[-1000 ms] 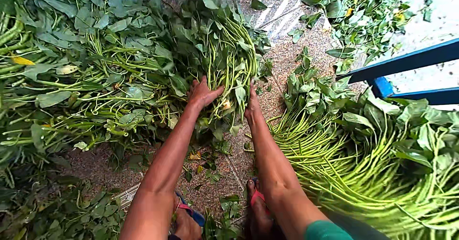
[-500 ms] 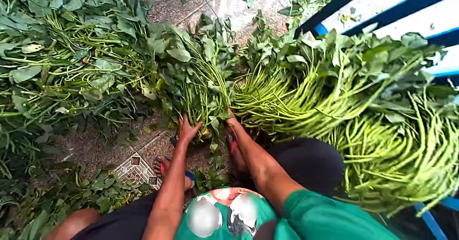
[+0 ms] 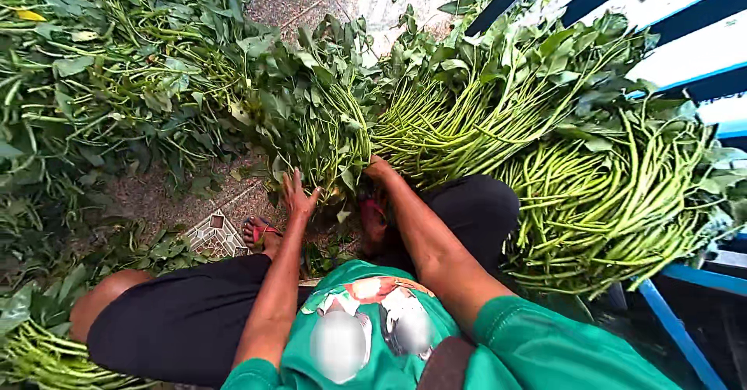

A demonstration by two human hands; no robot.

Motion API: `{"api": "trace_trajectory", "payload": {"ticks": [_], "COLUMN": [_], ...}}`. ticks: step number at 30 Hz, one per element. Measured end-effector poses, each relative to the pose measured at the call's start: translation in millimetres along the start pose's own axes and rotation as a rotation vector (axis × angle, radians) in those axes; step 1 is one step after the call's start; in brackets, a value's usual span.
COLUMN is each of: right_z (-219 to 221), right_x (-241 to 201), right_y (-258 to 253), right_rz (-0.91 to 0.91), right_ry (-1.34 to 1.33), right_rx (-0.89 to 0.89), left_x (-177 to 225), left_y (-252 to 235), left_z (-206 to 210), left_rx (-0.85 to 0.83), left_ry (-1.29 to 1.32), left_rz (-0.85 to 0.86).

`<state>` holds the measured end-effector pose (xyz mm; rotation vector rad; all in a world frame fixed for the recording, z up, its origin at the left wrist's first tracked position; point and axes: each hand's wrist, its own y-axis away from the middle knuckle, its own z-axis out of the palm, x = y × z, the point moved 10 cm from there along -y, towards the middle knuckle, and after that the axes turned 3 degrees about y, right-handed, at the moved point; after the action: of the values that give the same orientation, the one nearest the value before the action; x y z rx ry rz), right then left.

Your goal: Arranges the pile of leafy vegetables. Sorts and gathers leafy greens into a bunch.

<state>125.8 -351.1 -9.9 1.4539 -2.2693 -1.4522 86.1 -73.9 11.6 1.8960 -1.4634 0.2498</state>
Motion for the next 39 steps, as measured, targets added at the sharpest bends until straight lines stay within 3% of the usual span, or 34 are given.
{"api": "trace_trajectory", "payload": {"ticks": [5, 9, 13, 19, 23, 27, 32, 39], "right_z": [-51.1, -88.8, -121.8, -72.8, -48.5, 19.2, 86.6, 99.2], "right_x": [-51.7, -75.6, -87.9, -89.7, -136.4, -154.4, -140.3, -150.0], "right_y": [67.3, 80.5, 43.6, 15.8, 70.8, 144.7, 173.1, 194.2], "right_rz": [-0.014, -0.115, -0.191, -0.189, -0.438, -0.655, -0.793, -0.974], "right_ry": [0.318, 0.325, 0.152, 0.061, -0.092, -0.179, -0.020, 0.273], "right_rx": [-0.111, 0.011, 0.233, 0.293, 0.255, 0.075, 0.036, 0.190], "left_x": [0.1, 2.7, 13.9, 31.4, 34.5, 31.2, 3.5, 0.2], "left_y": [23.2, 66.9, 106.0, 110.9, 108.3, 95.6, 74.1, 80.7], "left_z": [-75.4, -96.2, -83.9, -85.7, -112.8, -118.6, -90.0, -99.0], "left_rx": [0.093, 0.066, -0.043, -0.044, 0.040, 0.060, 0.058, 0.121], "left_ry": [0.024, 0.166, 0.185, 0.188, 0.470, 0.805, 1.091, 1.076], "left_rz": [-0.015, -0.035, -0.009, 0.051, 0.094, 0.064, -0.032, -0.013]}}
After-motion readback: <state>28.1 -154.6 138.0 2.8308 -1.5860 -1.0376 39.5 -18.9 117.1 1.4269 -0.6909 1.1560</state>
